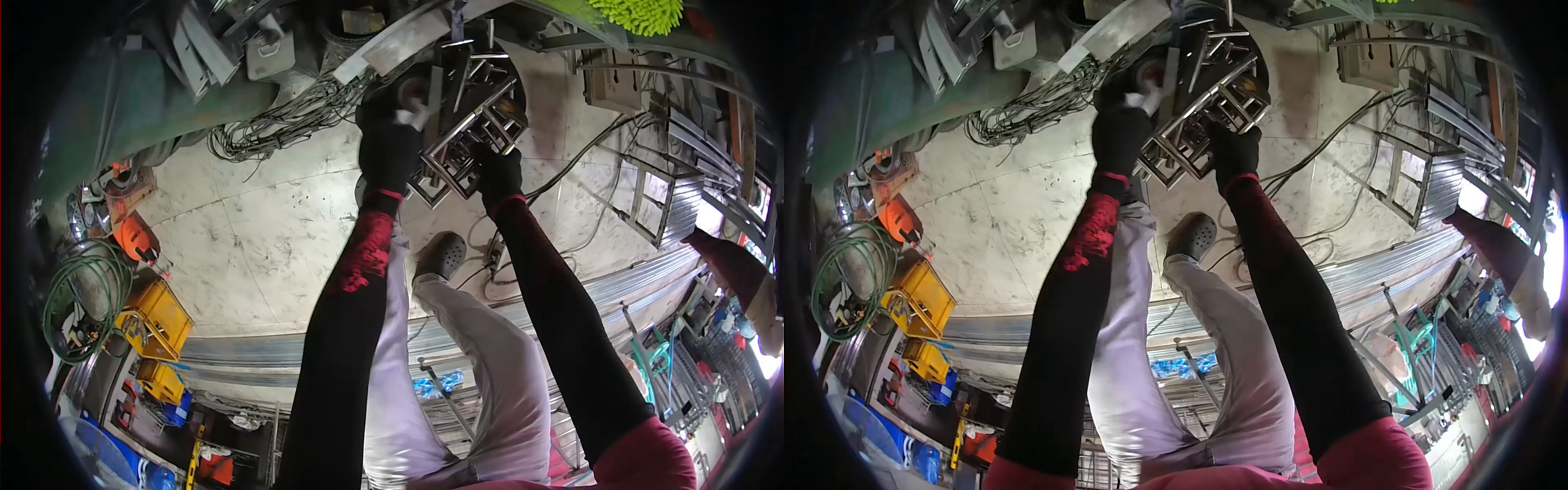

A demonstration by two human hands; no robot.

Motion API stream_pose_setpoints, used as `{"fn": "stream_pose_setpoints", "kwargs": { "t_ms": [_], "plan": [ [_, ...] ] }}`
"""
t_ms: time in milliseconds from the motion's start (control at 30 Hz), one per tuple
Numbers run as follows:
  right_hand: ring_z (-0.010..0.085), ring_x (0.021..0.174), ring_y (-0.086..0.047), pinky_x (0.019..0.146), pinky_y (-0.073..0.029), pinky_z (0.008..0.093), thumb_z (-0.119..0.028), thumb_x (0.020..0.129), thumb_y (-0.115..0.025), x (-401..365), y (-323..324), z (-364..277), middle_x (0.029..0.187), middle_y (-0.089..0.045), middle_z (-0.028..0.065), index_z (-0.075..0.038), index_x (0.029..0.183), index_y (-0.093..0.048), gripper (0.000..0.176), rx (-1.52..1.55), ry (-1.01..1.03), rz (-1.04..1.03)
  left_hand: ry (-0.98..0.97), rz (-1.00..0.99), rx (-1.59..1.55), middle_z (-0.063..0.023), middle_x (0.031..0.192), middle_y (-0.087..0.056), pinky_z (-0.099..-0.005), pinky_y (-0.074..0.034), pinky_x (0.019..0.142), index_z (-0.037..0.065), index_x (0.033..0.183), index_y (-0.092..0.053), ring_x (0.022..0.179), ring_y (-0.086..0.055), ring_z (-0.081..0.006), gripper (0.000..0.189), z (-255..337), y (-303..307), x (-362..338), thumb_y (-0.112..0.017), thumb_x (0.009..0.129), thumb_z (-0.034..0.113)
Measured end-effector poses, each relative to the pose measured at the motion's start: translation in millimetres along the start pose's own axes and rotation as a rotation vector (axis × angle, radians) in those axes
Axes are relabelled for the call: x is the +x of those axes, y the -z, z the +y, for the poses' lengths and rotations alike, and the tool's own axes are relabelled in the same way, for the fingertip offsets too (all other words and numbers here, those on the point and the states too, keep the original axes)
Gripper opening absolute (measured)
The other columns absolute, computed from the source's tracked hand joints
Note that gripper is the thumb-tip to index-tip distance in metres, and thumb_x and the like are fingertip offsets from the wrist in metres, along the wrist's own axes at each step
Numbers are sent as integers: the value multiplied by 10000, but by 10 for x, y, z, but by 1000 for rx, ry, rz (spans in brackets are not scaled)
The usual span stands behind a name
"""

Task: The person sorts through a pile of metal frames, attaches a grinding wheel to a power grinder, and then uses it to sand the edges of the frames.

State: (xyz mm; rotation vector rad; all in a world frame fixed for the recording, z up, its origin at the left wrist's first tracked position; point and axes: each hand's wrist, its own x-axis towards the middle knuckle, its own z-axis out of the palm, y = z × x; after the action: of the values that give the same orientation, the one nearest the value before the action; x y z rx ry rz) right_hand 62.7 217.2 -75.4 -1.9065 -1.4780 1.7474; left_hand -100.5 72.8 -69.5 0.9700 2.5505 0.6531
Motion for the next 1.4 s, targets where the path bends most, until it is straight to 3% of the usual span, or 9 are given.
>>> {"fn": "stream_pose_setpoints", "kwargs": {
  "t_ms": [33,133,333,600,767,867,1133,1200,1400],
  "plan": [
    [214,850,-668,669,-568,424,-225,853,-860,-48,-37,-71,1067,-657,94,-88,1316,-441,639,28,-74,-25,160,327,-178,-206,881,-749,-548,-551,668,180,1129,-764,742,-730,-398,307,-17,-34,146,-604,996,405],
    [271,1113,-630,867,-557,579,-198,878,-825,-163,-44,-211,1237,-595,91,-170,1350,-372,654,82,-234,-60,434,-59,-183,-204,1148,-767,-478,-590,910,63,1159,-756,1091,-729,-395,541,-54,87,449,-689,928,547],
    [272,1159,-621,915,-560,574,-254,921,-790,-98,80,-140,1265,-584,75,-179,1372,-395,604,245,-290,-181,196,-179,-109,-254,1294,-727,-456,-547,1025,87,1384,-692,1218,-694,-407,808,-273,-259,659,-774,826,666],
    [282,1039,-735,862,-605,503,-167,972,-680,149,69,325,1133,-733,95,-86,1215,-688,255,591,-303,-253,-64,-394,-493,-113,1319,-695,-331,-552,883,35,1553,-507,960,-680,-188,789,-673,-344,833,-832,877,279],
    [351,1109,-727,1021,-565,396,57,825,-603,75,426,851,1165,-776,152,-41,1180,-759,400,-373,722,-327,155,-616,-456,-139,1266,-686,-412,-572,872,40,1557,-450,958,-675,-245,838,-557,-200,622,-778,788,99],
    [363,1182,-707,1049,-548,418,124,769,-575,-120,507,748,1183,-781,148,-49,1134,-785,455,-313,500,-411,-100,-608,-95,-286,1305,-661,-524,-471,1121,-15,1391,-599,1240,-609,-438,793,-275,-44,548,-821,656,183],
    [319,1199,-712,1075,-542,416,78,814,-634,-400,221,972,1209,-777,138,-68,1180,-790,423,-287,511,-305,-648,-165,-76,-101,773,-631,-429,-541,634,19,1164,-656,676,-628,-258,427,-687,-369,602,-758,783,184],
    [310,1160,-736,1026,-578,391,56,836,-665,-363,238,951,1193,-780,150,-44,1213,-769,403,-470,672,-294,513,-1012,-231,-54,735,-633,-362,-457,493,74,1080,-681,578,-581,-182,307,-508,-70,780,-786,840,237],
    [326,1112,-756,1009,-590,378,35,843,-683,-250,217,1028,1169,-785,163,-29,1222,-756,392,-200,551,-327,655,-1023,-384,25,731,-619,-299,-417,463,101,1145,-718,546,-529,-104,341,-763,-141,722,-813,877,288]
  ]
}}
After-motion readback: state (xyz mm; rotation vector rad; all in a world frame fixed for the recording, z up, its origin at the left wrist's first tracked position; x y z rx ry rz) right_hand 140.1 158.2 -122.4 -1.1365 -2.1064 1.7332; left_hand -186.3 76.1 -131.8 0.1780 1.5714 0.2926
